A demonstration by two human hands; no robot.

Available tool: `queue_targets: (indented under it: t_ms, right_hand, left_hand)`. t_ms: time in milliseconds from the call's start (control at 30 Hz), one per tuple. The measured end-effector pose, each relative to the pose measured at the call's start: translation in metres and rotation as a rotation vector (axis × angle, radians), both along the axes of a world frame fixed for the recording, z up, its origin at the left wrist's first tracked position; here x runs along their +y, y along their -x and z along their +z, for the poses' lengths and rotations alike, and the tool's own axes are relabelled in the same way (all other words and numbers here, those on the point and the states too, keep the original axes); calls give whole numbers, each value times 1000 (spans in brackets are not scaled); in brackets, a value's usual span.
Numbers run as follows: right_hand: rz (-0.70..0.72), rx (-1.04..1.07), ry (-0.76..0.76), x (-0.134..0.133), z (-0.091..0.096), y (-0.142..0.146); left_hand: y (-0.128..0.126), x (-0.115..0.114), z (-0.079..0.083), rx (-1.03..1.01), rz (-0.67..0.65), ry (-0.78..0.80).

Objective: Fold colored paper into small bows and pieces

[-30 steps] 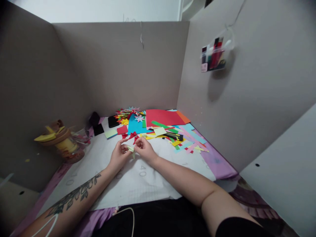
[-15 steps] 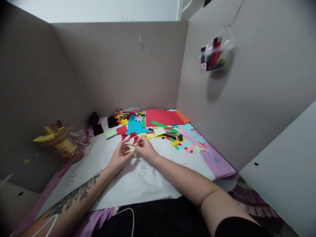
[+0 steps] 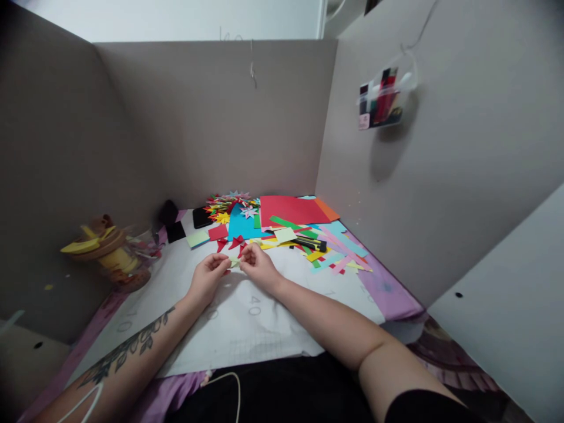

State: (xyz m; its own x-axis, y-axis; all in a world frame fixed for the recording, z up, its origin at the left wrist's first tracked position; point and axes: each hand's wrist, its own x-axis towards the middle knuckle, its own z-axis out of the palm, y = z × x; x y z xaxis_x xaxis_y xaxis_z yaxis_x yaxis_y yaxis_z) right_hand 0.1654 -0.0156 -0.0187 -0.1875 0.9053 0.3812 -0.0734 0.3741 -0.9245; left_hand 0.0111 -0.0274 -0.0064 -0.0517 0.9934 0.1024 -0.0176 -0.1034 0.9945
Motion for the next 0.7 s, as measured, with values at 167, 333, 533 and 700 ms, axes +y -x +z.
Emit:
queue_targets:
  t_ms: [167,333,533,700]
  right_hand:
    - [-159,-140,-148,-2,5,-6]
    - [-156,-264,-269,-5,8,-8]
    - [-147,-321,-255,-5,6,-6]
    - [-153,-313,-259,-5,5,-5]
  left_hand:
    - [-2,-4,0,50,-145,4]
    - [-2,-7,-1,170,-167,3]
    - [-1,-6,-4,230,-118,-72]
    - [0,-8,-5,303,-113,-107]
